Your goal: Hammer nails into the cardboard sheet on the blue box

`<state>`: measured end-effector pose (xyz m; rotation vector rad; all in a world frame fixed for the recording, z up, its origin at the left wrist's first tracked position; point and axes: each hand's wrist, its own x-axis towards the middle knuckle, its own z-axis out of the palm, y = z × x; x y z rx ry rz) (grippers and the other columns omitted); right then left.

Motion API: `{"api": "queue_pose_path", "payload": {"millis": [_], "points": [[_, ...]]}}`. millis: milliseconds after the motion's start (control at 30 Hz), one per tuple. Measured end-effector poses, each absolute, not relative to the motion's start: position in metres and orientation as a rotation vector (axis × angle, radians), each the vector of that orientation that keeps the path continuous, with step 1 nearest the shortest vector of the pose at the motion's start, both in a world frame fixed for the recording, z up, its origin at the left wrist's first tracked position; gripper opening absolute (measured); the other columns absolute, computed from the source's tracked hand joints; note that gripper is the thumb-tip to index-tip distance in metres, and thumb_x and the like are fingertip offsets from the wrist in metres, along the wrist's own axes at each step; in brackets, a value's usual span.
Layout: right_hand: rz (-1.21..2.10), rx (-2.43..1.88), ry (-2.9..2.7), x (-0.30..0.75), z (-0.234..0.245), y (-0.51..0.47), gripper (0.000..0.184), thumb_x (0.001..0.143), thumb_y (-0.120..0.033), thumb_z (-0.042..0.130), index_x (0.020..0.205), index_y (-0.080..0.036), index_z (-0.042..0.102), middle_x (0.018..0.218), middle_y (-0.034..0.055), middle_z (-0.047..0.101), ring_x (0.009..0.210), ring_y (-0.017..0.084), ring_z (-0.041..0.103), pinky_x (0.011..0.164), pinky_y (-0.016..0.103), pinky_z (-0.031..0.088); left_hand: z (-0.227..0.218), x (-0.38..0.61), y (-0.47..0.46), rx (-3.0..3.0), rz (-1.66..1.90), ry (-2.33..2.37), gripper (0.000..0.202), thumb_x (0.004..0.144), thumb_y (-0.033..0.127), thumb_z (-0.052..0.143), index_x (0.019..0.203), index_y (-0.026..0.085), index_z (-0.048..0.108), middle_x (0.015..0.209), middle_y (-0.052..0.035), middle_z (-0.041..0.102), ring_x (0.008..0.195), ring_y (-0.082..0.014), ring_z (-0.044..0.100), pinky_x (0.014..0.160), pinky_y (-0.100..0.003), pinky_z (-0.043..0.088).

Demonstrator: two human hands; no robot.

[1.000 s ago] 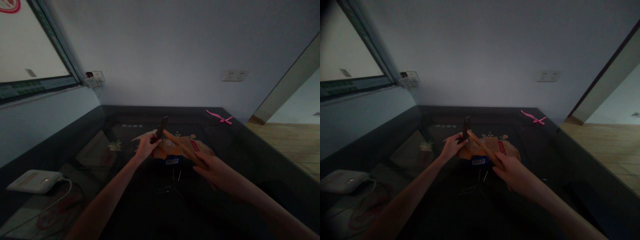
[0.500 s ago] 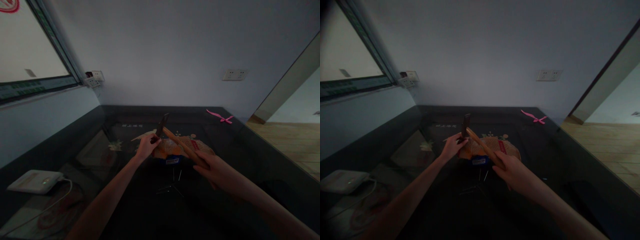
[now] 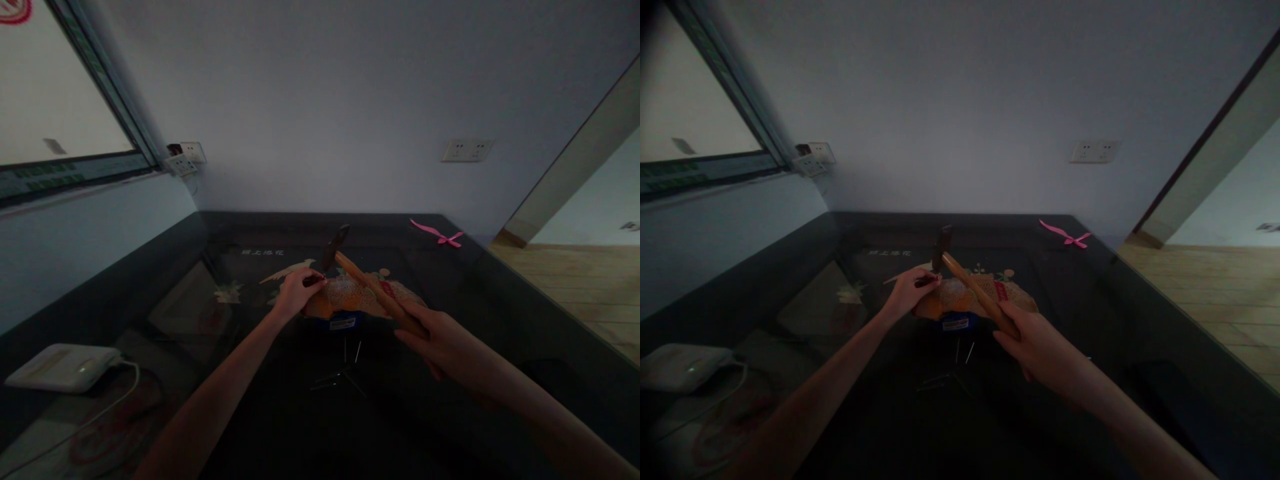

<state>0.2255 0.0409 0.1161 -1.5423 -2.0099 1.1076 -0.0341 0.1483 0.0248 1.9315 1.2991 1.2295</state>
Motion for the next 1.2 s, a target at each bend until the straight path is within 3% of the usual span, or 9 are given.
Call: {"api": "queue_pose_path", "payload": {"millis": [167, 767, 900, 1200], "points": [[1.078, -1.518, -2.108, 0.226, 0.111, 0.043, 0.037, 0.079, -0.025, 0.053, 0.114, -0.017, 0.052, 0.064, -0.0009, 0.057, 0.032, 0.007, 0.05, 0.026, 0.017, 0.04, 0.026, -0.034, 0.146, 1.983, 1.217, 1.419, 0.013, 0.074, 0.028, 0.063, 0.076, 0.016, 0.065, 0.074, -0.0023, 0.064, 0.07, -0.0146, 0.06, 0.067, -0.028, 0.049], [1.121, -1.547, -2.044, 0.222, 0.125, 0.037, 0.041, 0.081, -0.025, 0.051, 0.121, -0.018, 0.046, 0.068, -0.0019, 0.054, 0.034, 0.004, 0.046, 0.029, 0.015, 0.039, 0.024, -0.034, 0.147, 2.046, 1.249, 1.341, 0.008, 0.076, 0.023, 0.061, 0.079, 0.017, 0.065, 0.082, -0.0029, 0.066, 0.079, -0.0151, 0.061, 0.076, -0.03, 0.047], [1.185, -1.51, -1.95, 0.224, 0.116, 0.035, 0.046, 0.079, -0.028, 0.054, 0.123, -0.019, 0.045, 0.057, -0.0063, 0.046, 0.032, 0.005, 0.043, 0.027, 0.015, 0.035, 0.029, -0.033, 0.144, 2.079, 1.213, 1.334, 0.009, 0.076, 0.023, 0.06, 0.078, 0.016, 0.065, 0.081, -0.0032, 0.065, 0.079, -0.015, 0.06, 0.075, -0.03, 0.048], [1.303, -1.394, -1.605, 0.235, 0.066, 0.027, 0.039, 0.079, -0.036, 0.054, 0.112, -0.017, 0.049, 0.048, -0.0093, 0.042, 0.032, 0.006, 0.039, 0.031, 0.017, 0.031, 0.079, -0.044, 0.122, 2.3, 1.294, 1.343, 0.023, 0.078, 0.02, 0.057, 0.101, 0.017, 0.058, 0.091, -0.0045, 0.061, 0.084, -0.0141, 0.058, 0.079, -0.028, 0.046]]}}
